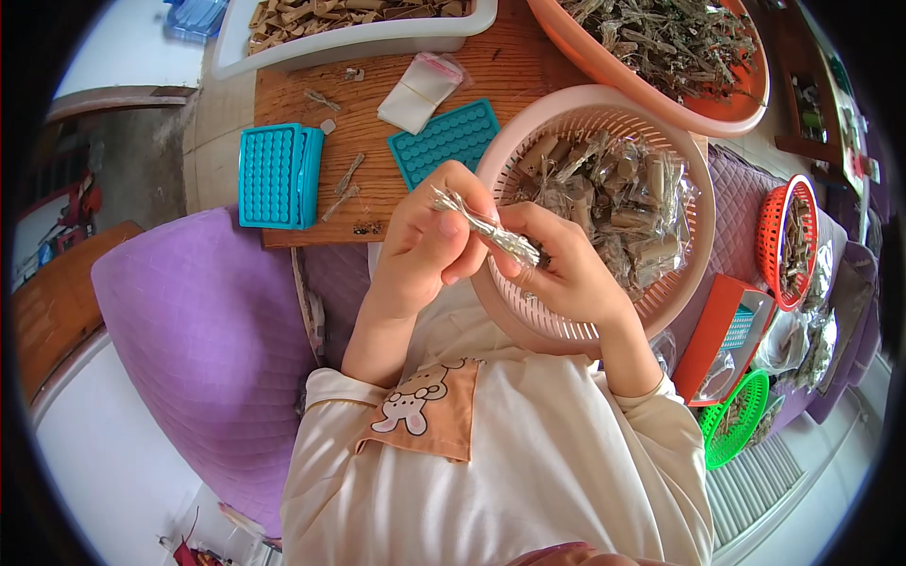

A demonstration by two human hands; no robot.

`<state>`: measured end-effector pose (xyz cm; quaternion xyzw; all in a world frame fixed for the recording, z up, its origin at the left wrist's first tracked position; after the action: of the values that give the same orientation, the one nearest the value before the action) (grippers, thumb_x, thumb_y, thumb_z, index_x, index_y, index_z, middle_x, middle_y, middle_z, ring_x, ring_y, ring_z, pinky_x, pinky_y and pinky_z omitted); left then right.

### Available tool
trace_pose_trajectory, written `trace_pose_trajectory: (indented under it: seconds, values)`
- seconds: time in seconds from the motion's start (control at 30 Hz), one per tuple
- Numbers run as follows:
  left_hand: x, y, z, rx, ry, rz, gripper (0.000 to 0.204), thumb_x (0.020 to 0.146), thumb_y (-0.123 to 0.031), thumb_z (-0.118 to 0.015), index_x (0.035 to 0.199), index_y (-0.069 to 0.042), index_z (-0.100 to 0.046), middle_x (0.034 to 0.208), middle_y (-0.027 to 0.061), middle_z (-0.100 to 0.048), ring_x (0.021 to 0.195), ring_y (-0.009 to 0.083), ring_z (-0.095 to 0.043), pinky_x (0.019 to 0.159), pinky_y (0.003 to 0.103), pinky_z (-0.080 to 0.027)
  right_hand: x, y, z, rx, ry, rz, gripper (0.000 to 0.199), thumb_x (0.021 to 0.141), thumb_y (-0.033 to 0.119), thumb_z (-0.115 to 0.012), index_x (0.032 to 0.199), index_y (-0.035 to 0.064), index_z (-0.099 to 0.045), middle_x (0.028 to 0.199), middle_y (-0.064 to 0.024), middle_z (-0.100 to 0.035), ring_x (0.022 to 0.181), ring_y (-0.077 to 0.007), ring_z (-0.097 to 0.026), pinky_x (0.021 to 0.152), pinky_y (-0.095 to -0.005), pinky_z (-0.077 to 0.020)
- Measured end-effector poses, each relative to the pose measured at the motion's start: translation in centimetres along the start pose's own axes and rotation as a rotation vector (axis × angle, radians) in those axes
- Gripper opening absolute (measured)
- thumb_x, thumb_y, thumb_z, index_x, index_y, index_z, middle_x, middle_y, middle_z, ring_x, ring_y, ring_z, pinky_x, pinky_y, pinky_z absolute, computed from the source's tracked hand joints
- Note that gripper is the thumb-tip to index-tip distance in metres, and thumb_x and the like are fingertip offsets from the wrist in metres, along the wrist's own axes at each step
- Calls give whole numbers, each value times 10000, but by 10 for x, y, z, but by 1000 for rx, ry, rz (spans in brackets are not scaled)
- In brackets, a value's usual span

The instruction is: The person sits at a low table and repeatedly picks up small plastic bags and dried herb bundles. They place the herbs into the bags, fold the tops, and place the finished packages into a pink basket. The process is repetitive and involves handling multiple small items.

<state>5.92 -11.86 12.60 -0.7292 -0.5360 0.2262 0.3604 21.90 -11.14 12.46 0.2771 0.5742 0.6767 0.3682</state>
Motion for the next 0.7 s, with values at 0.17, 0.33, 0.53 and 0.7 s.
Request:
trace_pose_trajectory:
  seconds: [0.17, 0.33, 0.53, 0.7]
  values:
    - [-3, 0, 3, 78, -83, -50, 253, 865, -268, -535, 856, -15, -522, 630, 6, -521, 480, -5, -354, 441, 145, -252, -1, 3, 5, 52, 105, -9, 255, 743, 55, -608, 982, 7, -535, 907, -126, -577, 838, -271, -578, 742, -341, -447]
    - [-3, -5, -2, 173, -208, -102, 130, 818, -135, -588, 821, -18, -530, 642, -23, -491, 526, -3, -360, 459, 147, -248, -7, -3, 10, 164, 84, -145, 242, 793, 65, -578, 1013, -6, -508, 882, -86, -572, 809, -190, -578, 724, -296, -458]
    - [-9, 1, -3, 696, -238, -83, 104, 775, -73, -623, 808, -42, -529, 596, -39, -505, 491, -10, -387, 417, 177, -269, -13, 16, 28, 447, -395, -188, 271, 844, 68, -522, 1093, -17, -457, 898, -29, -521, 773, -93, -523, 708, -219, -445]
    - [-8, 9, -7, 710, -334, -144, 112, 812, -93, -591, 844, -30, -504, 580, -10, -535, 480, -1, -408, 409, 174, -290, -15, 26, 40, 82, -9, 184, 169, 653, 15, -644, 785, -16, -543, 770, -87, -550, 643, -152, -535, 572, -238, -418]
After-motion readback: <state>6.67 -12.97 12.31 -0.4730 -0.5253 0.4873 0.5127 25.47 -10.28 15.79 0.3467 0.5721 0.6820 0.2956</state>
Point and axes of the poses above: each hand's wrist, its own x-axis towards the middle knuckle, its own z-axis out of the back of the hand, y = z × x, the point moved 1 cm from there along x, towards the middle knuckle
